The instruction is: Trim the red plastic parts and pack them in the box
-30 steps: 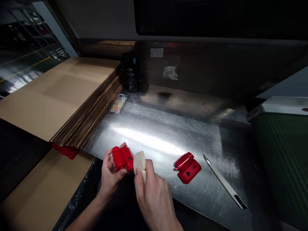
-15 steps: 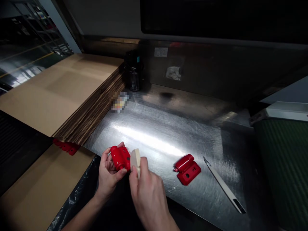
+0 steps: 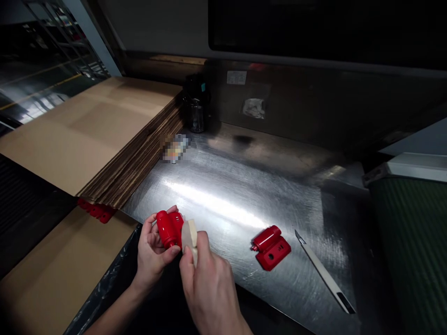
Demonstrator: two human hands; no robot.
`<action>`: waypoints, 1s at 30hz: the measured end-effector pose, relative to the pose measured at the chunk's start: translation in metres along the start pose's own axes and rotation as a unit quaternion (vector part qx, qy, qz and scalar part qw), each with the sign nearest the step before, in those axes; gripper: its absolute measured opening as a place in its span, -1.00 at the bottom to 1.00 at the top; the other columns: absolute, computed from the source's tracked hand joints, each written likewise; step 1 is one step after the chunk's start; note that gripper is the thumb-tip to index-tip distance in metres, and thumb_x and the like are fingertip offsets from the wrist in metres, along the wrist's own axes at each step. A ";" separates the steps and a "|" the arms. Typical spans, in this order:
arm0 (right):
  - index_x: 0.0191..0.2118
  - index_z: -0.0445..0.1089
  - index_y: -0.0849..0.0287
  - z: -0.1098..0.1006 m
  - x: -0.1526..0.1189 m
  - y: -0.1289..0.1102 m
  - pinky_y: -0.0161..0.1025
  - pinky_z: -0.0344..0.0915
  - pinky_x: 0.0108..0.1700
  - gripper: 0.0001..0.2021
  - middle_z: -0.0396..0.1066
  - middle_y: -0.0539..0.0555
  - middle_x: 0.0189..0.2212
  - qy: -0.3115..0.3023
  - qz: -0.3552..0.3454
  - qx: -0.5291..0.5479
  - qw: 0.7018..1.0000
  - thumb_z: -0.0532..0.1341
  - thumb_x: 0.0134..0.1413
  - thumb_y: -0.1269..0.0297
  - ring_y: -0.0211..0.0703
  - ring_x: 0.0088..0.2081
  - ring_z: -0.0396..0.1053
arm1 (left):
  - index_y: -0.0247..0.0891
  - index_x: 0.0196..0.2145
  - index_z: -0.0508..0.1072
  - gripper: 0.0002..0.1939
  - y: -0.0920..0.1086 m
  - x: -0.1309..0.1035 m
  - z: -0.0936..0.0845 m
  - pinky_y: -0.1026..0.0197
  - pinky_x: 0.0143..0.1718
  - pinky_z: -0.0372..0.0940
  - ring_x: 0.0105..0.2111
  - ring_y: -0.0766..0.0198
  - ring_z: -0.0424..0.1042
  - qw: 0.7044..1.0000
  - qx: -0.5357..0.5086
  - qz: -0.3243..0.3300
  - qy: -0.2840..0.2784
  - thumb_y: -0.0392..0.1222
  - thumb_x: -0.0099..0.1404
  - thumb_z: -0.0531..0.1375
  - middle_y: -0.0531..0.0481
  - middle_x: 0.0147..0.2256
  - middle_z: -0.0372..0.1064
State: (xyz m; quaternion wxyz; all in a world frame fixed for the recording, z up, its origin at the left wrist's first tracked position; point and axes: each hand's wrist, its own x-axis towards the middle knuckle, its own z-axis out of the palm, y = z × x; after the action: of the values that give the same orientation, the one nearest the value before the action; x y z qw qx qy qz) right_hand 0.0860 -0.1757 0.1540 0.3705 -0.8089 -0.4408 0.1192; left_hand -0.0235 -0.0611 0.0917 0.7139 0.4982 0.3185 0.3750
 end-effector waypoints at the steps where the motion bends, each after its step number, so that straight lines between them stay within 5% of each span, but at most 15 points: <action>1: -0.20 0.21 0.05 0.000 0.000 0.000 -0.21 0.03 -0.71 -0.88 0.23 -0.21 -0.72 0.005 0.000 -0.002 1.000 0.00 0.44 0.30 -0.11 -0.79 0.28 | -0.17 0.20 0.20 -0.05 0.000 0.000 0.000 0.23 0.09 0.52 0.17 0.04 0.56 1.000 0.002 0.000 0.001 -0.16 0.01 0.64 -0.44 0.33 0.33; 21: -0.20 0.21 0.05 0.006 0.002 -0.008 -0.21 0.00 -0.68 -0.88 0.24 -0.18 -0.73 0.003 0.006 0.011 1.000 0.00 0.43 0.27 -0.09 -0.78 0.30 | -0.17 0.19 0.23 -0.06 0.005 0.003 -0.004 0.23 0.08 0.52 0.16 0.03 0.56 1.000 -0.006 0.003 0.008 -0.20 -0.02 0.64 -0.39 0.32 0.34; 26: -0.15 0.25 0.08 0.004 0.005 -0.003 -0.21 0.04 -0.60 -0.79 0.33 -0.08 -0.67 -0.081 0.074 -0.007 0.994 -0.06 0.44 0.16 -0.03 -0.69 0.38 | -0.20 0.21 0.26 -0.04 0.006 0.005 -0.008 0.18 0.06 0.53 0.16 -0.04 0.56 0.999 -0.042 -0.023 0.013 -0.15 -0.02 0.65 -0.40 0.31 0.37; 30: -0.03 0.33 0.18 -0.008 0.036 0.033 -0.21 0.18 -0.49 -0.70 0.49 0.09 -0.50 -0.089 0.170 -0.063 0.979 -0.05 0.47 0.14 0.08 -0.47 0.52 | -0.26 0.23 0.27 -0.04 0.012 0.005 -0.008 -0.16 0.19 0.48 0.25 -0.30 0.47 0.993 -0.102 -0.063 0.003 0.12 0.04 0.60 -0.47 0.26 0.43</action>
State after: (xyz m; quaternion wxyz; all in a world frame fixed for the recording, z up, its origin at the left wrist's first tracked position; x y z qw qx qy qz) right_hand 0.1321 -0.1616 0.1406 0.2524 -0.8801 -0.3342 0.2237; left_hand -0.0303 -0.0506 0.1000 0.7823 0.4007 0.3115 0.3611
